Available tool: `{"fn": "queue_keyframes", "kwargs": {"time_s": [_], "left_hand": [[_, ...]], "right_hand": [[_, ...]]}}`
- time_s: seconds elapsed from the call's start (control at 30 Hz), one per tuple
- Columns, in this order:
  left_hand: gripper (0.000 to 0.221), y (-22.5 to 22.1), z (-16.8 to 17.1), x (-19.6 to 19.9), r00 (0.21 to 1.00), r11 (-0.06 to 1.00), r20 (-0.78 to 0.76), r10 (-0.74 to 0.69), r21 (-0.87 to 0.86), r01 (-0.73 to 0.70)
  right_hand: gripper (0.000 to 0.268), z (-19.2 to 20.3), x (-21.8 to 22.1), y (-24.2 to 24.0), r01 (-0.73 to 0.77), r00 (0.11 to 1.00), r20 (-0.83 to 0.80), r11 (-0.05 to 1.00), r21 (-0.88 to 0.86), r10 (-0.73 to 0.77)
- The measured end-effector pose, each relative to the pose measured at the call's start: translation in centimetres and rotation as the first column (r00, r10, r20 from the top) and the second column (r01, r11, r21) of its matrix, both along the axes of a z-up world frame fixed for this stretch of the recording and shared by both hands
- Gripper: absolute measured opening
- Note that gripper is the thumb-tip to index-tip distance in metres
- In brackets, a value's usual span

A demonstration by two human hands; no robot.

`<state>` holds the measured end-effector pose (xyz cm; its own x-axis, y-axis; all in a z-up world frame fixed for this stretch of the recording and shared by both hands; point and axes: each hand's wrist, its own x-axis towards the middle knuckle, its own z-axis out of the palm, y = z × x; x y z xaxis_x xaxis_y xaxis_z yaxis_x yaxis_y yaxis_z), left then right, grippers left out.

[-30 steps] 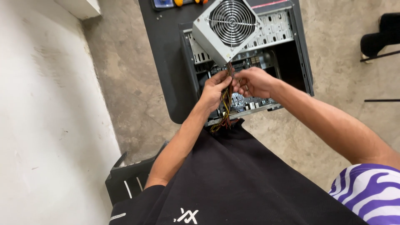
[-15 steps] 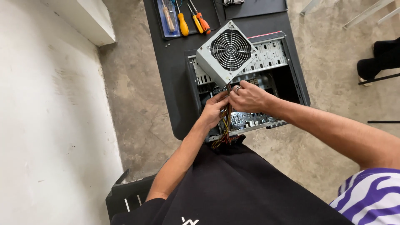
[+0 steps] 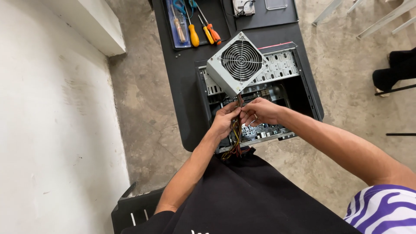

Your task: Disconnecting and removing a power supply unit from a computer case and cleaning it with a brush.

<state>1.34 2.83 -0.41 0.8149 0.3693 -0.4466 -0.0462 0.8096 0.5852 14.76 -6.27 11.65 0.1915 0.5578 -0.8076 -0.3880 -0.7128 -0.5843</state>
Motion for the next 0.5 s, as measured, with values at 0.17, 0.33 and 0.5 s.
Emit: {"fn": "queue_keyframes", "kwargs": {"time_s": [0.17, 0.33, 0.5], "left_hand": [[0.032, -0.1, 1.9, -0.3, 0.999, 0.999, -0.002, -0.048, -0.015, 0.048], [0.027, 0.2, 1.6, -0.2, 0.998, 0.995, -0.006, -0.066, -0.072, 0.065], [0.031, -1.0, 0.5, 0.2, 0.999, 0.997, 0.009, -0.036, -0.065, 0.036]], "right_hand": [[0.029, -3.8, -0.6, -1.3, 0.169, 0.984, -0.054, 0.986, 0.012, -0.168], [0.017, -2.8, -1.0, -1.2, 0.092, 0.956, 0.26, 0.98, 0.178, -0.137], [0.018, -2.6, 1.4, -0.2, -0.737, -0.247, 0.952, 0.602, -0.306, 0.182]]}}
